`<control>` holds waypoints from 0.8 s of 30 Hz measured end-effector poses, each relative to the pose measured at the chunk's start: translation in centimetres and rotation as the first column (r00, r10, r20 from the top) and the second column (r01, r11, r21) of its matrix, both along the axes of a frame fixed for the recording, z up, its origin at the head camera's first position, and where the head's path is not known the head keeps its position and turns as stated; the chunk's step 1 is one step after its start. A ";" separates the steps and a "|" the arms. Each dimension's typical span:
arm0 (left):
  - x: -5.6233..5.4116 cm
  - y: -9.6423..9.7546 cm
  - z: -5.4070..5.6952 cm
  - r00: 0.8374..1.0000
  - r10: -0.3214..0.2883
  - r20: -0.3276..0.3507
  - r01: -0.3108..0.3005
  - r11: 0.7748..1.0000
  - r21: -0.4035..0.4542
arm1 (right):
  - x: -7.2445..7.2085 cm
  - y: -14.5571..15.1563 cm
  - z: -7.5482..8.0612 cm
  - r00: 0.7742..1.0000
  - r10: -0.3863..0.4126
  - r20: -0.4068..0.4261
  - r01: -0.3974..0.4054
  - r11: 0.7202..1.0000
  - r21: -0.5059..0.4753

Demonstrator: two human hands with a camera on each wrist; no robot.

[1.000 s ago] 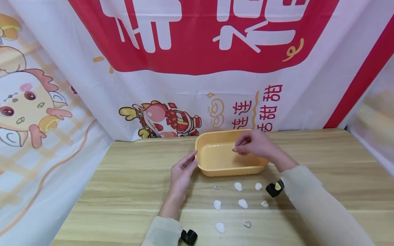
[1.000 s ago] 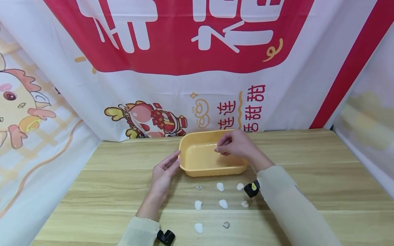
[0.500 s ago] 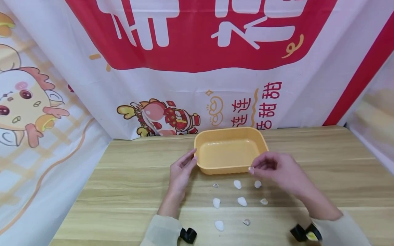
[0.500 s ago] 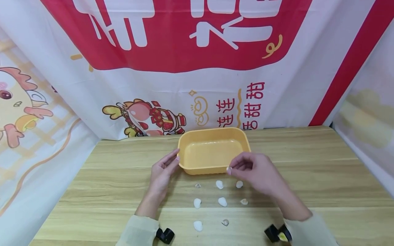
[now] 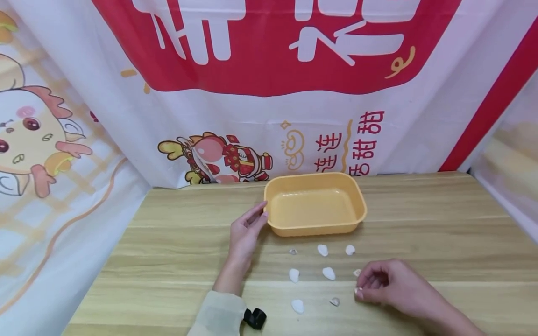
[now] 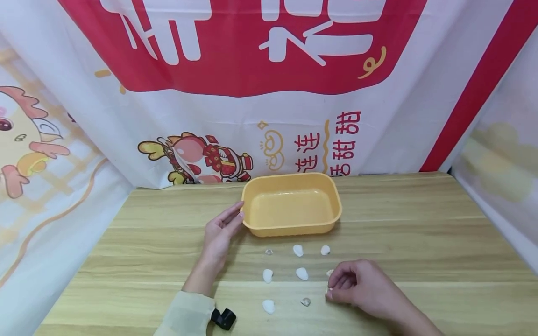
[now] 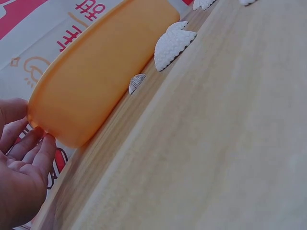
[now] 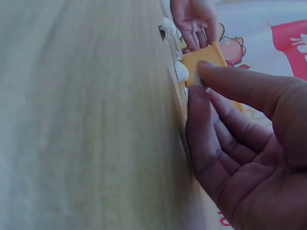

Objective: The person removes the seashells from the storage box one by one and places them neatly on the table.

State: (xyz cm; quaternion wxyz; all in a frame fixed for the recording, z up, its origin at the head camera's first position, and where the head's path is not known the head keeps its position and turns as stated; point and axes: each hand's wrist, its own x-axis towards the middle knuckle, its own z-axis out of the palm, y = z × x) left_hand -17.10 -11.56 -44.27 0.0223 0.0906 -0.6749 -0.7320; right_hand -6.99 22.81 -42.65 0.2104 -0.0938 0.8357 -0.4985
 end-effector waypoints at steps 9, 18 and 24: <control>0.0 -0.2 -0.2 1.000 -0.003 0.019 0.003 1.000 0.002 | 0.0 0.2 -0.7 0.993 0.057 -0.103 -0.055 0.998 0.021; 0.0 0.0 0.1 1.000 -0.006 0.026 0.006 1.000 0.011 | 0.3 0.6 -0.5 0.987 0.086 -0.139 -0.077 0.995 0.070; -0.1 0.3 0.6 1.000 0.015 0.012 -0.015 1.000 -0.013 | -0.7 1.5 0.6 0.991 0.065 -0.116 -0.060 0.997 0.047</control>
